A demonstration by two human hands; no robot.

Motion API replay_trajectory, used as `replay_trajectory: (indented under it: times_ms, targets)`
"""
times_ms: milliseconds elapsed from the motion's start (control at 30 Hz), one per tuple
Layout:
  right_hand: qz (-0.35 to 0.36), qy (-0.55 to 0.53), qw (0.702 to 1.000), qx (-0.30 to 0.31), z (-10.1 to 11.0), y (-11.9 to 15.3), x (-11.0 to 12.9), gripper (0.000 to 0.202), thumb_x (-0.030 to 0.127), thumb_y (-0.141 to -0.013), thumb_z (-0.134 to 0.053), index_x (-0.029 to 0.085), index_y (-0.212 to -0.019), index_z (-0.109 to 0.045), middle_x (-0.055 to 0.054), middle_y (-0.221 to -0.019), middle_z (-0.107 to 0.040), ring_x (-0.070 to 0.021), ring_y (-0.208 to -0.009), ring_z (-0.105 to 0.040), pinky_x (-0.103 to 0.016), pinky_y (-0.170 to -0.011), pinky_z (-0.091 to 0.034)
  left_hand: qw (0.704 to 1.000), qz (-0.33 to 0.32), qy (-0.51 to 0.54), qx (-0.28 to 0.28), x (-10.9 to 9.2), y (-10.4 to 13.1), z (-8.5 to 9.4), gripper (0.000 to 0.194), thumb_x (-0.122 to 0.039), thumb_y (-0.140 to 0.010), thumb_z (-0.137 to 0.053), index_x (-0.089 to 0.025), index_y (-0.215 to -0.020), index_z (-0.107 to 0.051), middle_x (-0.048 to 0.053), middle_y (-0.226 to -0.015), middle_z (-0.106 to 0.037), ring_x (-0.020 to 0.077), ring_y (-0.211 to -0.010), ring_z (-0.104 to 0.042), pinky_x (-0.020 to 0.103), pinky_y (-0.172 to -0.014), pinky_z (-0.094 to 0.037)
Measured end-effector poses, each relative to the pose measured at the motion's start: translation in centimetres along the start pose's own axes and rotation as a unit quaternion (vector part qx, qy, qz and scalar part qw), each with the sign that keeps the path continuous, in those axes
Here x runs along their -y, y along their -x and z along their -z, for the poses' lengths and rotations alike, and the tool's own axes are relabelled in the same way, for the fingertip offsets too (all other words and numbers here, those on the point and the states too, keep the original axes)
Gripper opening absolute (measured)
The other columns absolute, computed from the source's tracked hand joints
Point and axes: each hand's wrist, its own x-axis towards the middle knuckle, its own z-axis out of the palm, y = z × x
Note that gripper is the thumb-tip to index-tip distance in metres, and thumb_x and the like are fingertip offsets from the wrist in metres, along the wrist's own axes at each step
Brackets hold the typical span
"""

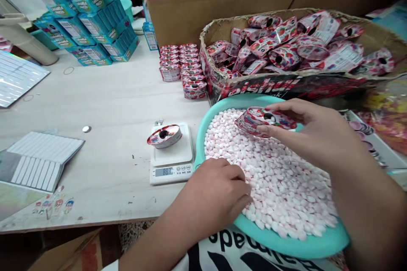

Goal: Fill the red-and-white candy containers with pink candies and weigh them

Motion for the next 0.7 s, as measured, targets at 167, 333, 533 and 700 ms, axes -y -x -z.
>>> replay_trajectory:
  times_ms: [167,333,533,700]
  targets:
    - [0.000,0.002,1.000,0.003,-0.2,-0.3,-0.4,0.036,0.049,-0.072,-0.077,0.025,-0.099,-0.071,-0.007,-0.098,-0.073,-0.0313,-0.092,-0.068,-0.047,-0.083,-0.053,0.987,-0.040,-0.008,-0.154,1.4,1.0,1.3,0.015,-0.028,-0.094,-0.060,-0.019,-0.103,-0.068,0.005,-0.099,-0.072,0.0163,-0.091,-0.065,0.034,-0.083,-0.053]
    - [-0.001,-0.015,1.000,0.019,0.1,-0.4,-0.2,0.033,0.044,-0.071,-0.078,0.024,-0.097,-0.072,-0.006,-0.098,-0.074,-0.0286,-0.092,-0.068,-0.044,-0.085,-0.054,0.915,0.177,-0.191,-0.308,6.8,5.5,5.6,0.046,-0.029,-0.086,-0.070,-0.027,-0.131,-0.059,0.011,-0.135,-0.060,0.0280,-0.122,-0.057,0.049,-0.105,-0.046]
    - [0.001,-0.042,0.998,0.036,0.3,-0.4,0.2,0.028,0.038,-0.074,-0.077,0.023,-0.097,-0.072,-0.006,-0.104,-0.074,-0.0270,-0.097,-0.068,-0.040,-0.085,-0.055,0.950,0.279,-0.078,-0.114,12.0,7.3,7.2,0.045,-0.038,-0.090,-0.055,-0.026,-0.133,-0.057,0.008,-0.125,-0.068,0.0243,-0.099,-0.068,0.038,-0.082,-0.056]
    - [-0.019,-0.060,0.997,0.045,0.3,-0.8,0.4,0.022,0.030,-0.074,-0.076,0.022,-0.094,-0.073,-0.006,-0.102,-0.074,-0.0261,-0.096,-0.069,-0.037,-0.080,-0.055,0.929,0.288,-0.136,-0.189,17.2,1.4,10.6,0.048,-0.035,-0.082,-0.056,-0.019,-0.127,-0.065,0.010,-0.116,-0.073,0.0268,-0.095,-0.069,0.037,-0.087,-0.054]
